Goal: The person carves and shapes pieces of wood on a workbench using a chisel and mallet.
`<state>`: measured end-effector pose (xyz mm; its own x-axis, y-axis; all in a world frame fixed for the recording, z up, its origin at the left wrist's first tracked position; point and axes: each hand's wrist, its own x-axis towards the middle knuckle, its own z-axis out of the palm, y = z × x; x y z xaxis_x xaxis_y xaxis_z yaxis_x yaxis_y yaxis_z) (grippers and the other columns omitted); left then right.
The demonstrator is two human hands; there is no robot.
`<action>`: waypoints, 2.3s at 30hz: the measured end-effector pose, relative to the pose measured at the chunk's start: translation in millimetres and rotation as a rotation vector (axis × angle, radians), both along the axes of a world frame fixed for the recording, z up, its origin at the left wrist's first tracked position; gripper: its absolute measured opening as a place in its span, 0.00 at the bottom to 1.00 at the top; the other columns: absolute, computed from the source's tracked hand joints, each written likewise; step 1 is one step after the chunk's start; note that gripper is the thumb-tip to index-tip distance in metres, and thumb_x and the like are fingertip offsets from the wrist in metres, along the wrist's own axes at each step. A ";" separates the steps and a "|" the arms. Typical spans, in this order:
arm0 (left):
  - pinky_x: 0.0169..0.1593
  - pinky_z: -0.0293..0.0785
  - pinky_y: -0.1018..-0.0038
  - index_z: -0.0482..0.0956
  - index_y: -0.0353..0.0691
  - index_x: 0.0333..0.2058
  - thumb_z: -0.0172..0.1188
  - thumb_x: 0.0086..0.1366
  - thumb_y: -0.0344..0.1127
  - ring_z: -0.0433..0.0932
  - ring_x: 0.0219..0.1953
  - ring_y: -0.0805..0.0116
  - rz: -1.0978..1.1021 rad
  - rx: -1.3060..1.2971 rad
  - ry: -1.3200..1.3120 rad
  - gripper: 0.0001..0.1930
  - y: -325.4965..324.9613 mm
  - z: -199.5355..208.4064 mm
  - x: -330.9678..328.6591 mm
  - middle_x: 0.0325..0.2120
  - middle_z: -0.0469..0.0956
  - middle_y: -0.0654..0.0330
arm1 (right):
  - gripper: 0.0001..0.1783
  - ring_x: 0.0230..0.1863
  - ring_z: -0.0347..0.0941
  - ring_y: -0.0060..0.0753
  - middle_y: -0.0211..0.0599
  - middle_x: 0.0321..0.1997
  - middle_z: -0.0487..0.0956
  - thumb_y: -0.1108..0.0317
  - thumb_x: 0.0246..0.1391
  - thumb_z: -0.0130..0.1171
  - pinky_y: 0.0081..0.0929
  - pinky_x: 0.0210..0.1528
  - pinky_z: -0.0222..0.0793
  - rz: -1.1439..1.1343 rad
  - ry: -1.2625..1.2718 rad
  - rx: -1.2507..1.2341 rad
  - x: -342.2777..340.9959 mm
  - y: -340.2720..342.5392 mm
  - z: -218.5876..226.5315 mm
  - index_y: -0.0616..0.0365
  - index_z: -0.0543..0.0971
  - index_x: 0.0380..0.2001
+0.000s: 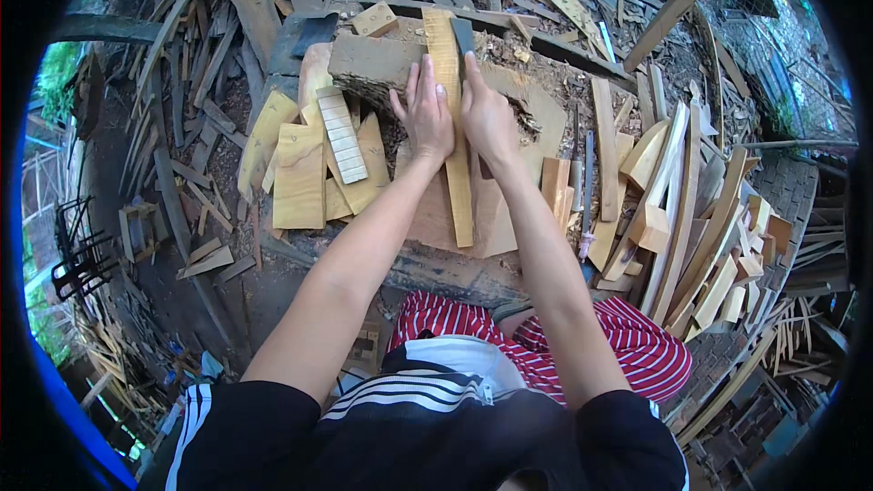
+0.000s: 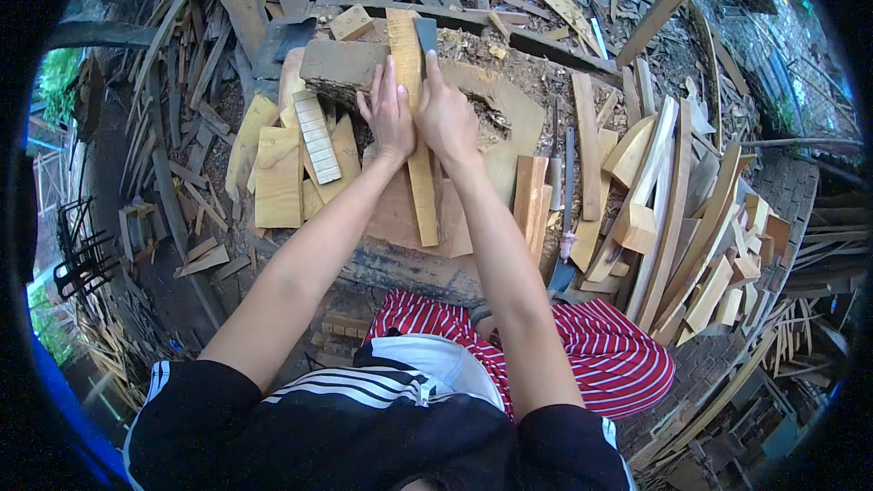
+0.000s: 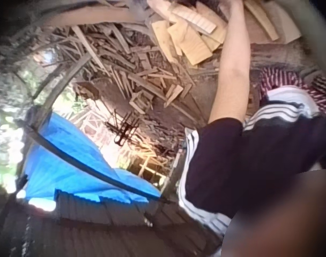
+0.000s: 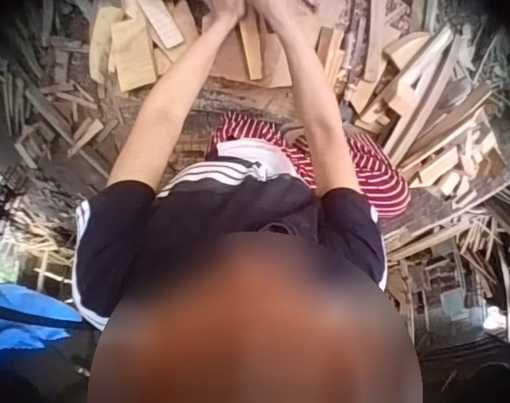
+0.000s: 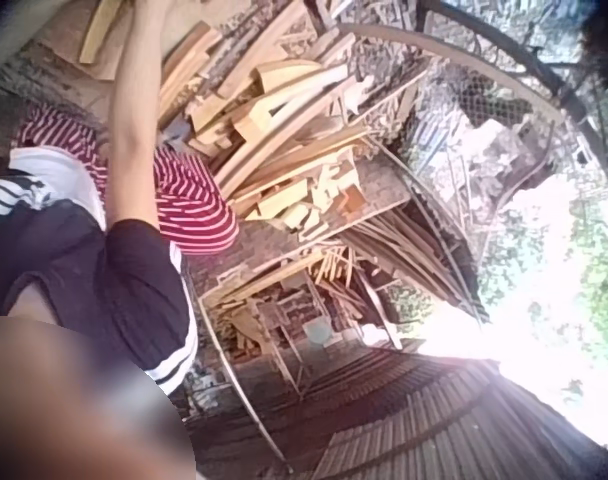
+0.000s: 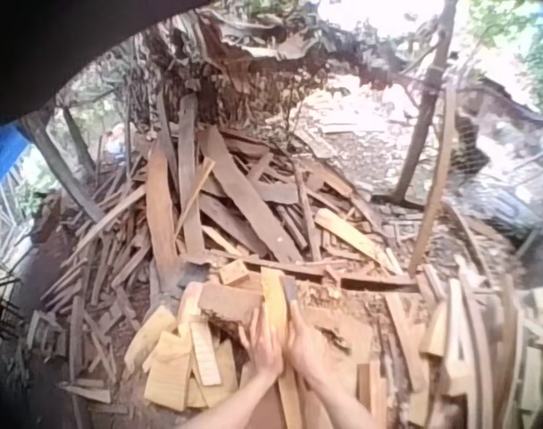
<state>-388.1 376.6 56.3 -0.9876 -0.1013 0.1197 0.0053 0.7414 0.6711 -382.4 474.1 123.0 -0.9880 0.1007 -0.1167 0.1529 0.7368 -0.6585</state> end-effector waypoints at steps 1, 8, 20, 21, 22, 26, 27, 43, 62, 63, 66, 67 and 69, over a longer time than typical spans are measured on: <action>0.68 0.30 0.49 0.54 0.43 0.66 0.37 0.71 0.39 0.51 0.69 0.66 -0.001 -0.003 0.002 0.26 -3.6 -2.3 1.1 0.66 0.57 0.62 | 0.27 0.32 0.77 0.59 0.62 0.33 0.78 0.64 0.63 0.42 0.50 0.35 0.72 -0.001 -0.018 -0.029 -3.6 -1.4 0.3 0.50 0.60 0.65; 0.68 0.31 0.49 0.55 0.44 0.66 0.38 0.71 0.39 0.53 0.68 0.65 0.023 -0.037 0.048 0.26 -14.1 -7.3 0.4 0.65 0.59 0.63 | 0.27 0.44 0.73 0.67 0.66 0.43 0.75 0.67 0.62 0.42 0.51 0.47 0.67 0.016 -0.109 -0.206 44.1 -14.8 14.5 0.53 0.60 0.65; 0.68 0.30 0.49 0.55 0.45 0.66 0.36 0.71 0.40 0.52 0.69 0.65 0.034 -0.029 0.044 0.25 -11.4 -9.8 1.5 0.65 0.59 0.63 | 0.27 0.52 0.71 0.63 0.64 0.52 0.73 0.65 0.63 0.41 0.45 0.54 0.66 -0.007 -0.254 -0.276 35.5 -8.6 19.8 0.56 0.59 0.65; 0.68 0.30 0.49 0.55 0.45 0.66 0.36 0.71 0.40 0.52 0.69 0.65 0.036 -0.036 0.049 0.25 -11.7 -8.7 2.4 0.65 0.59 0.63 | 0.27 0.52 0.71 0.63 0.64 0.52 0.73 0.65 0.63 0.41 0.45 0.54 0.66 -0.005 -0.258 -0.277 39.5 -9.3 18.0 0.56 0.59 0.65; 0.68 0.30 0.49 0.55 0.45 0.66 0.36 0.71 0.40 0.52 0.69 0.65 0.040 -0.037 0.054 0.25 -13.2 -10.1 2.2 0.65 0.59 0.63 | 0.27 0.51 0.71 0.64 0.64 0.51 0.73 0.65 0.63 0.41 0.45 0.53 0.66 0.001 -0.211 -0.266 41.5 -11.2 16.2 0.55 0.59 0.65; 0.68 0.30 0.49 0.55 0.46 0.66 0.34 0.72 0.43 0.51 0.69 0.66 0.037 0.002 0.021 0.26 -15.7 -10.1 2.6 0.66 0.57 0.63 | 0.26 0.49 0.72 0.64 0.63 0.49 0.75 0.64 0.64 0.40 0.46 0.53 0.66 0.010 -0.112 -0.225 70.1 -20.0 16.4 0.55 0.61 0.65; 0.68 0.30 0.49 0.55 0.46 0.67 0.34 0.72 0.43 0.51 0.69 0.65 0.037 0.002 0.011 0.26 -15.3 -9.3 2.4 0.66 0.57 0.63 | 0.26 0.49 0.72 0.64 0.63 0.49 0.75 0.64 0.64 0.40 0.46 0.53 0.66 0.012 -0.114 -0.226 59.7 -17.7 12.5 0.55 0.61 0.65; 0.68 0.31 0.49 0.55 0.47 0.66 0.36 0.71 0.41 0.52 0.69 0.67 0.047 -0.054 0.068 0.25 -11.9 -17.9 -0.6 0.65 0.59 0.65 | 0.26 0.42 0.75 0.66 0.68 0.41 0.76 0.63 0.64 0.40 0.49 0.49 0.69 -0.006 -0.131 -0.177 45.1 -11.7 12.4 0.52 0.60 0.66; 0.57 0.67 0.60 0.69 0.36 0.53 0.68 0.48 0.37 0.68 0.53 0.52 -0.343 -0.204 -0.212 0.33 -28.6 64.0 19.0 0.46 0.69 0.51 | 0.28 0.57 0.69 0.55 0.58 0.59 0.70 0.65 0.65 0.42 0.40 0.56 0.65 -0.310 -0.045 -0.324 220.2 74.8 48.6 0.44 0.56 0.68; 0.58 0.66 0.60 0.69 0.35 0.53 0.67 0.49 0.35 0.68 0.52 0.51 -0.598 -0.184 -0.208 0.32 -40.1 68.4 18.2 0.46 0.70 0.51 | 0.28 0.60 0.68 0.54 0.57 0.61 0.68 0.66 0.65 0.42 0.40 0.58 0.63 -0.329 0.020 -0.293 219.9 78.8 49.7 0.45 0.56 0.68; 0.61 0.63 0.64 0.67 0.37 0.57 0.67 0.49 0.33 0.68 0.53 0.53 -1.040 -0.089 -0.428 0.34 -82.0 81.4 5.0 0.48 0.71 0.51 | 0.28 0.52 0.73 0.58 0.56 0.61 0.68 0.68 0.65 0.43 0.41 0.49 0.69 -0.300 0.079 -0.140 219.2 76.0 78.4 0.46 0.56 0.68; 0.61 0.61 0.65 0.66 0.38 0.58 0.68 0.49 0.34 0.67 0.53 0.54 -1.147 -0.106 -0.450 0.35 -85.2 87.0 -0.1 0.49 0.71 0.51 | 0.29 0.51 0.73 0.59 0.55 0.61 0.68 0.68 0.64 0.43 0.42 0.48 0.70 -0.321 0.004 -0.157 221.0 78.4 83.5 0.46 0.56 0.68; 0.62 0.61 0.65 0.67 0.38 0.57 0.67 0.48 0.32 0.67 0.52 0.54 -1.319 -0.333 -0.471 0.35 -76.9 106.9 -18.2 0.49 0.71 0.52 | 0.29 0.51 0.73 0.59 0.56 0.60 0.69 0.68 0.64 0.44 0.42 0.48 0.69 -0.301 0.072 -0.123 228.4 82.5 78.7 0.46 0.56 0.68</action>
<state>-406.4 299.7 163.2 -0.2906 0.8682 -0.4023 0.6294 0.4901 0.6030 -154.0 556.5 201.7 -0.9223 0.3785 -0.0774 0.3016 0.5801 -0.7566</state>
